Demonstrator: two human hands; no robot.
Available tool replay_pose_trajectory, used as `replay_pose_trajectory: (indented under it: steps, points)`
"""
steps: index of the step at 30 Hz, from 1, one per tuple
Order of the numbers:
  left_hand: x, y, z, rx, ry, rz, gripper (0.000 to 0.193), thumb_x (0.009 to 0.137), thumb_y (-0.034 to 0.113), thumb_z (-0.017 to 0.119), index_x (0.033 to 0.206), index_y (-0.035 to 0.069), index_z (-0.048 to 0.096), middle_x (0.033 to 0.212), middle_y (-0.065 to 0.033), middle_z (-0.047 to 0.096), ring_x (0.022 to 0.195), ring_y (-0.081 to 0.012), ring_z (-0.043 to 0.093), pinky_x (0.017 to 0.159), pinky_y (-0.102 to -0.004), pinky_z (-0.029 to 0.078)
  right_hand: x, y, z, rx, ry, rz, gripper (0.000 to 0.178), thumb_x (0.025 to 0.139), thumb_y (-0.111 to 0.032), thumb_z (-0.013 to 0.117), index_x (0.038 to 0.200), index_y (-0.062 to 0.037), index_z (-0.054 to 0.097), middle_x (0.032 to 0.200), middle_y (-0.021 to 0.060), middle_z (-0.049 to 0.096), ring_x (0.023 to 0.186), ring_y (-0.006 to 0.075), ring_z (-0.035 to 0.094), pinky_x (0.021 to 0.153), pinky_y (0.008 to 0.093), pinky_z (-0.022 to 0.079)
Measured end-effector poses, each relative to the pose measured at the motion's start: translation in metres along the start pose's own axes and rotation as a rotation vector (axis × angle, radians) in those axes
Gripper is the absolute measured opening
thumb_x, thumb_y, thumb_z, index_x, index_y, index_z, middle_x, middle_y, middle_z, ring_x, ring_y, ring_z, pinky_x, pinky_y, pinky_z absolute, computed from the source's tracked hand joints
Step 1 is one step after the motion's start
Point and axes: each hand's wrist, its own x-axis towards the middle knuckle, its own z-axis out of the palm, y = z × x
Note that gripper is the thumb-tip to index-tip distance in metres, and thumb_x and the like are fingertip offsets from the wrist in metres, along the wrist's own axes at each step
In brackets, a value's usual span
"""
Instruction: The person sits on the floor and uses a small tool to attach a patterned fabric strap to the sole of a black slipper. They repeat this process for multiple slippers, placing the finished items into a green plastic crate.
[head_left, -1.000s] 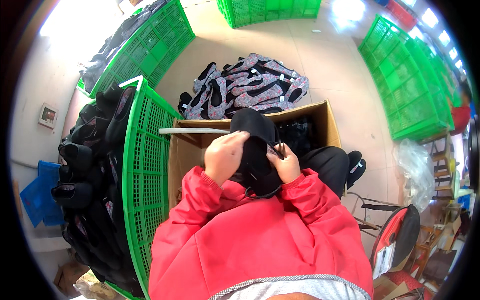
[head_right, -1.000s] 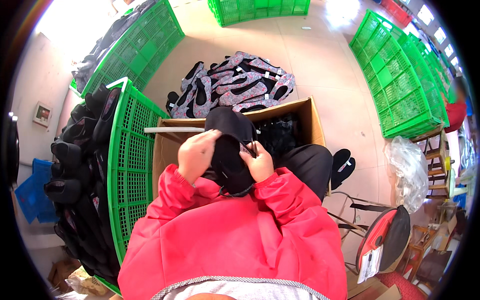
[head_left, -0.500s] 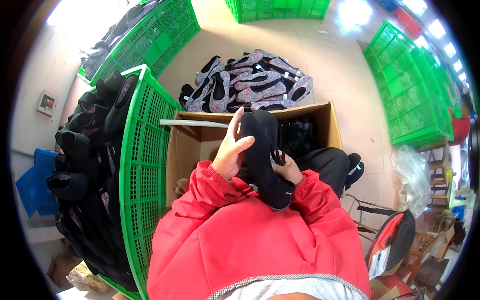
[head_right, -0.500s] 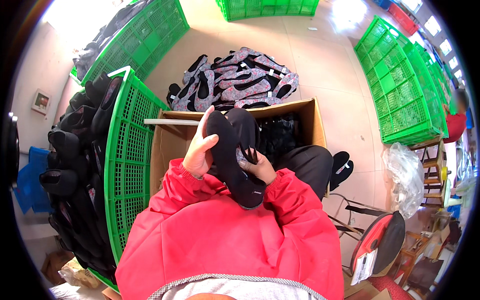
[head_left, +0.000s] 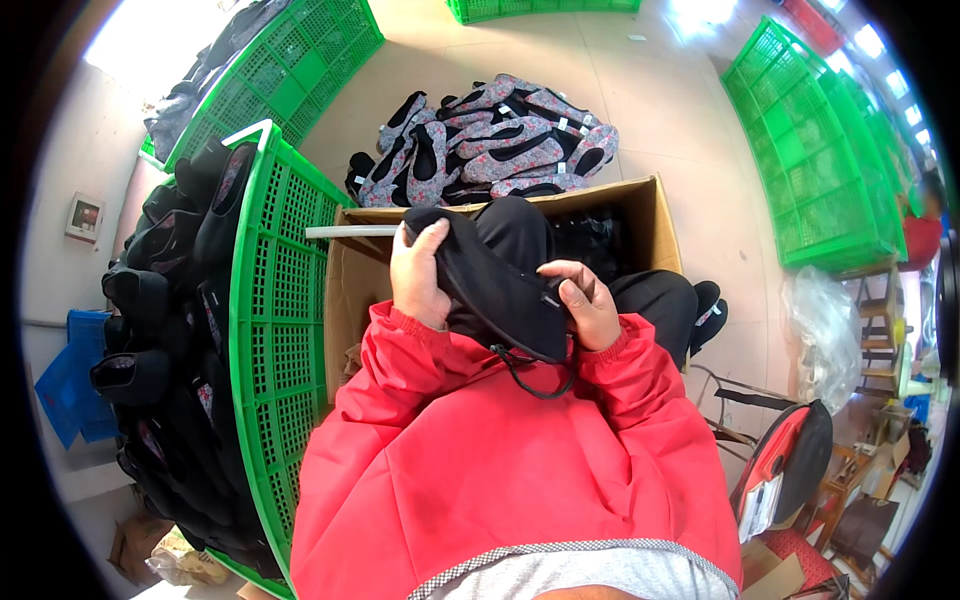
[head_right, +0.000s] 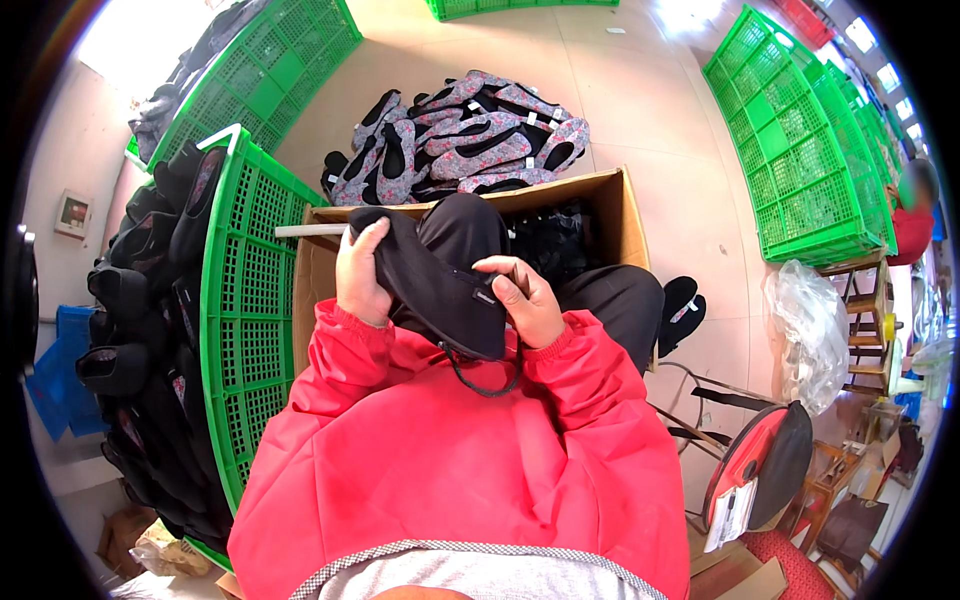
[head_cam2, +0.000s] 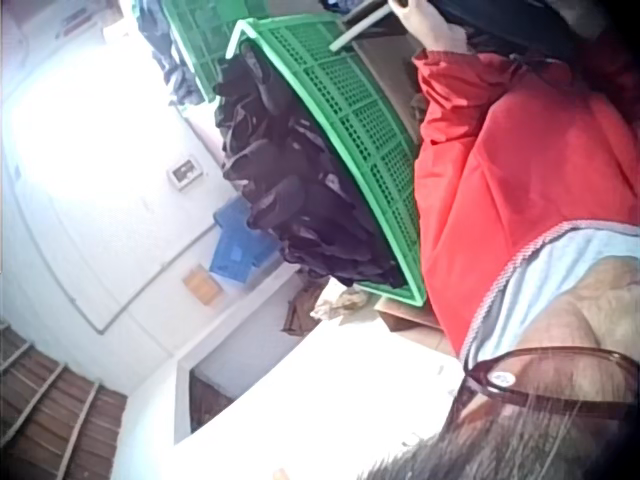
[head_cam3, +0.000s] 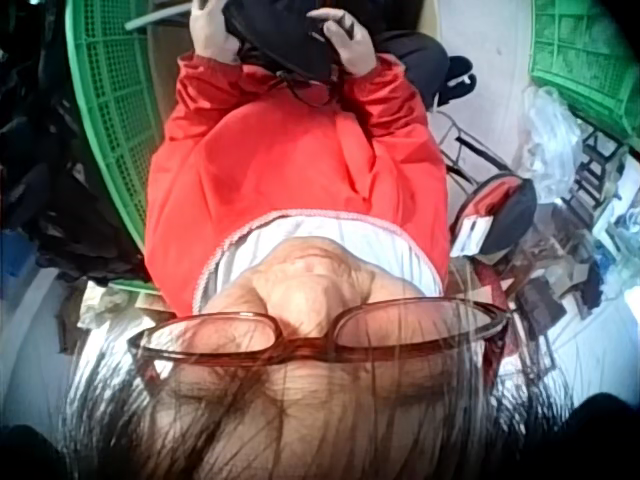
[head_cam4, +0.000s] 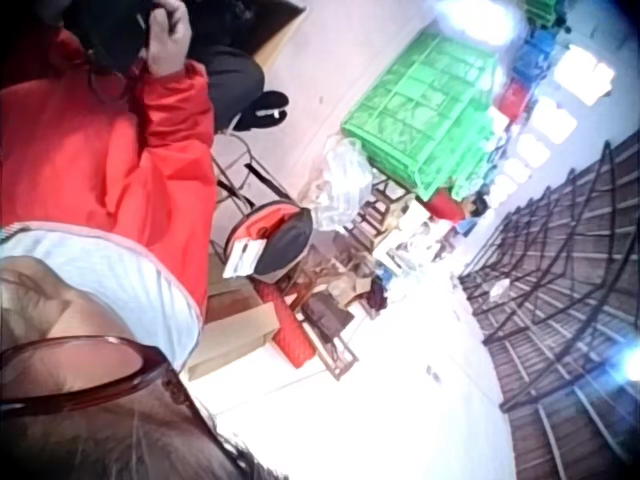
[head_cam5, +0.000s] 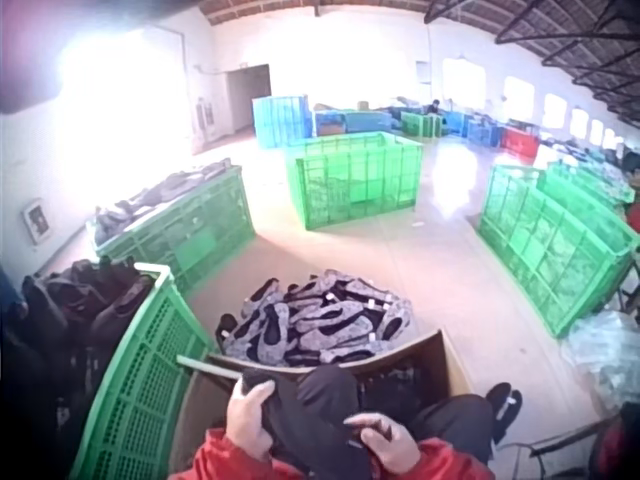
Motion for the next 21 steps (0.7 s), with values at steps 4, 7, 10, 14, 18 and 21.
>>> replay_pose_trajectory:
  steps: [4, 7, 10, 14, 18, 21]
  points:
    - [0.003, 0.010, -0.003, -0.006, -0.029, -0.021, 0.022, 0.087, 0.003, 0.066, 0.107, 0.005, 0.055, 0.099, -0.0075, 0.064, 0.087, -0.0197, 0.065, 0.078, -0.0341, 0.056, -0.002, 0.011, 0.002, -0.256, 0.275, -0.115, 0.026, 0.099, -0.026, 0.061, 0.097, -0.0011, 0.067, 0.086, -0.0051, 0.061, 0.079, 0.0029, 0.051, 0.075, 0.0181, 0.042]
    - [-0.003, 0.012, -0.002, 0.000, -0.021, -0.029, 0.032, 0.088, 0.005, 0.067, 0.115, 0.007, 0.051, 0.101, -0.0067, 0.062, 0.088, -0.0194, 0.064, 0.078, -0.0344, 0.056, 0.000, 0.009, -0.003, -0.200, 0.242, -0.056, 0.026, 0.099, -0.026, 0.061, 0.097, -0.0014, 0.067, 0.087, -0.0049, 0.061, 0.077, 0.0026, 0.049, 0.074, 0.0177, 0.040]
    - [-0.009, 0.015, 0.001, 0.009, -0.030, -0.039, 0.042, 0.087, 0.006, 0.069, 0.122, 0.008, 0.046, 0.105, -0.0067, 0.061, 0.091, -0.0191, 0.064, 0.080, -0.0344, 0.056, 0.005, 0.003, -0.011, -0.302, 0.137, 0.024, 0.024, 0.098, -0.025, 0.063, 0.102, -0.0017, 0.067, 0.088, -0.0044, 0.061, 0.077, 0.0031, 0.049, 0.073, 0.0181, 0.040]
    - [-0.018, 0.014, 0.007, 0.084, 0.003, 0.025, 0.054, 0.086, 0.007, 0.071, 0.130, 0.007, 0.042, 0.111, -0.0076, 0.058, 0.096, -0.0185, 0.062, 0.085, -0.0332, 0.054, 0.010, -0.012, -0.004, -0.282, 0.019, 0.160, 0.023, 0.095, -0.021, 0.067, 0.107, -0.0016, 0.067, 0.088, -0.0041, 0.061, 0.079, 0.0034, 0.051, 0.073, 0.0198, 0.043]
    - [-0.020, 0.008, 0.013, 0.115, -0.009, 0.048, 0.063, 0.084, 0.006, 0.073, 0.137, 0.006, 0.037, 0.112, -0.0078, 0.057, 0.098, -0.0172, 0.060, 0.088, -0.0311, 0.051, 0.013, -0.016, 0.000, -0.389, -0.020, 0.120, 0.017, 0.093, -0.018, 0.068, 0.096, -0.0011, 0.066, 0.084, -0.0033, 0.060, 0.078, 0.0038, 0.052, 0.072, 0.0203, 0.044]
    - [-0.022, 0.007, 0.015, 0.109, -0.025, 0.046, 0.063, 0.084, 0.005, 0.073, 0.136, 0.006, 0.038, 0.112, -0.0073, 0.057, 0.098, -0.0166, 0.060, 0.089, -0.0304, 0.050, 0.014, -0.004, -0.004, -0.456, 0.025, 0.049, 0.016, 0.094, -0.016, 0.067, 0.088, -0.0009, 0.063, 0.080, -0.0029, 0.059, 0.077, 0.0036, 0.052, 0.071, 0.0206, 0.044]
